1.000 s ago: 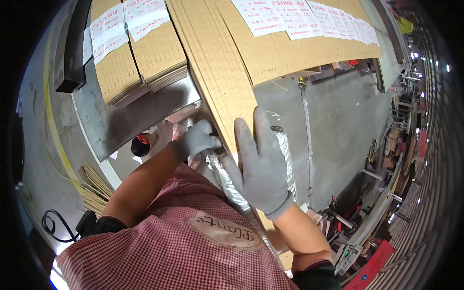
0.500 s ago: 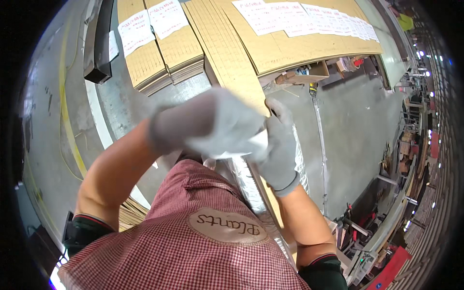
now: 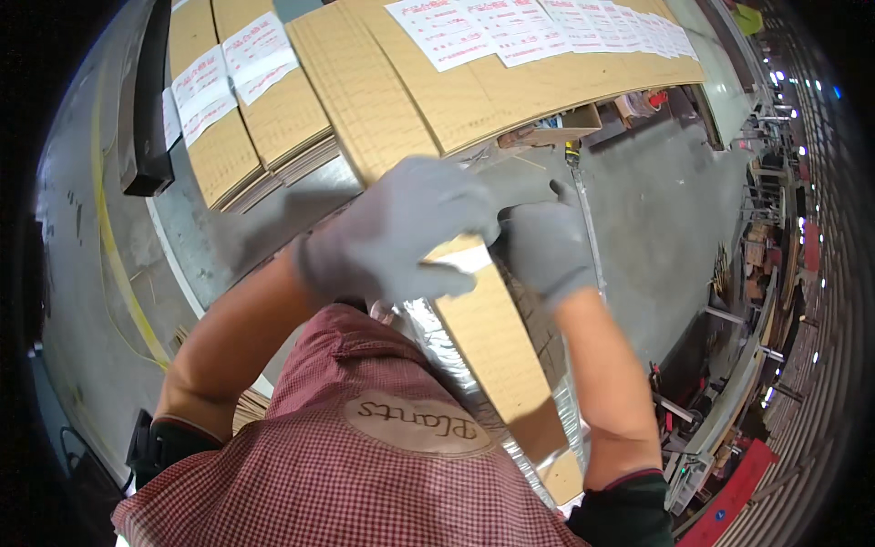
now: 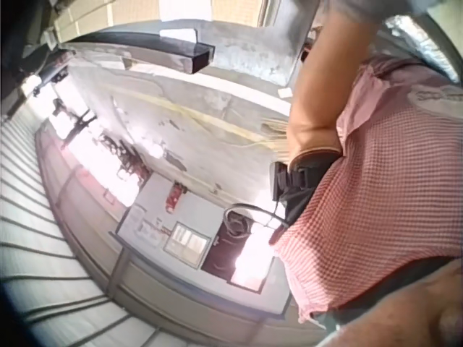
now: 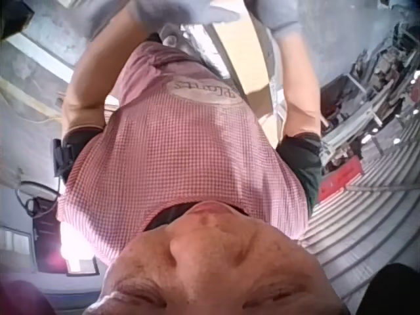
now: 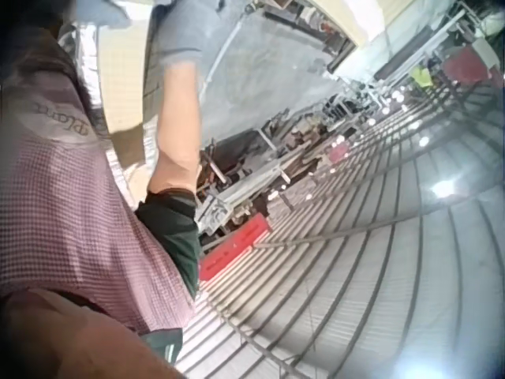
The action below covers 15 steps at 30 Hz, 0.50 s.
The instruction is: Applying tape to the edges of long cardboard boxes to secure them.
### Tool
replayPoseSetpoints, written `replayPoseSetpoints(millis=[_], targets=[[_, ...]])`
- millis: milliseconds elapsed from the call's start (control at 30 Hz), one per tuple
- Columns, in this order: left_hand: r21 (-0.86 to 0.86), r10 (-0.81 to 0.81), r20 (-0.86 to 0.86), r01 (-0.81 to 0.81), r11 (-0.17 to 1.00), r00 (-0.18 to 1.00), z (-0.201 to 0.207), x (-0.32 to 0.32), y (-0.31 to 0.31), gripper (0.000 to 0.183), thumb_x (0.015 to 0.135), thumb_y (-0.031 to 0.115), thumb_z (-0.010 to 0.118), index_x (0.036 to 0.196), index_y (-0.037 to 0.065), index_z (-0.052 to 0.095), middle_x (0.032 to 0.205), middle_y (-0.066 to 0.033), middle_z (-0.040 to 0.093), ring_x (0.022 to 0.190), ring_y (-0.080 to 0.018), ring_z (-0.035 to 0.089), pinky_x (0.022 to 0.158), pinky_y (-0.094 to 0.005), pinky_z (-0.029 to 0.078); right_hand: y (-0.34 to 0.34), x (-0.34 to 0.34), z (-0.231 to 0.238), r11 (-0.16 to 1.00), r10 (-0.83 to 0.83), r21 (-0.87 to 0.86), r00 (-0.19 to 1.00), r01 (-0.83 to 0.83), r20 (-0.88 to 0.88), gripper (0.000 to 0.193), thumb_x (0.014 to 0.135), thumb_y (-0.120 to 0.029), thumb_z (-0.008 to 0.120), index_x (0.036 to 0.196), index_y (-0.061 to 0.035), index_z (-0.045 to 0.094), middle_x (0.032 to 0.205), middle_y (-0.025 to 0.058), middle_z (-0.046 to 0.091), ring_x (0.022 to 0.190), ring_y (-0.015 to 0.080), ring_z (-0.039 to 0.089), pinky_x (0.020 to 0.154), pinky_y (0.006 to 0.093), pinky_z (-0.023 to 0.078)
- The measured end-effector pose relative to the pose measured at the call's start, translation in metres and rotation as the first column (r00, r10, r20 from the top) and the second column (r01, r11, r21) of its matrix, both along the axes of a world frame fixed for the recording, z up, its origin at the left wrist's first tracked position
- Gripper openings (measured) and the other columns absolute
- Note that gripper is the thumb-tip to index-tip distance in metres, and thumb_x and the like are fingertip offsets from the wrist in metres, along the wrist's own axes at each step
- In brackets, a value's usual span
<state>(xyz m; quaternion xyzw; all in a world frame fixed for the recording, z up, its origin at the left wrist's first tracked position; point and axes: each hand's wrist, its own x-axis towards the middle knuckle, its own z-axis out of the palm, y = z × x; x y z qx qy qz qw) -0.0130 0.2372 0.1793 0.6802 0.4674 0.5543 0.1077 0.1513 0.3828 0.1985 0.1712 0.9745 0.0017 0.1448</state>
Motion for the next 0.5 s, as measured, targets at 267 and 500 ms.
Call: replayPoseSetpoints(millis=[267, 500], targets=[[-0.508, 0.086, -0.179, -0.167, 0.845, 0.980, -0.044, 0.053, -0.069, 0.019, 0.077, 0.011, 0.057, 0.094, 0.006, 0.066, 0.077, -0.0105, 0.061, 0.070, -0.0272, 0.060, 0.066, -0.0375, 0.051, -0.006, 0.043, 0.002, 0.093, -0.613, -0.986, 0.788, 0.140, 0.054, 0.024, 0.095, -0.021, 0.056, 0.101, 0.0013, 0.062, 0.094, 0.0010, 0.063, 0.085, 0.0091, 0.055, 0.074, 0.0247, 0.044], [-0.766, 0.091, 0.340, 0.220, 0.604, 0.936, -0.045, 0.075, -0.065, 0.056, 0.097, 0.049, 0.048, 0.092, -0.003, 0.068, 0.080, -0.0226, 0.067, 0.076, -0.0365, 0.066, 0.074, -0.0415, 0.051, -0.035, 0.057, -0.019, -0.043, -0.757, -0.997, 0.649, 0.062, 0.073, 0.027, 0.098, -0.026, 0.055, 0.111, -0.0018, 0.059, 0.105, 0.0024, 0.061, 0.094, 0.0087, 0.054, 0.084, 0.0263, 0.043]])
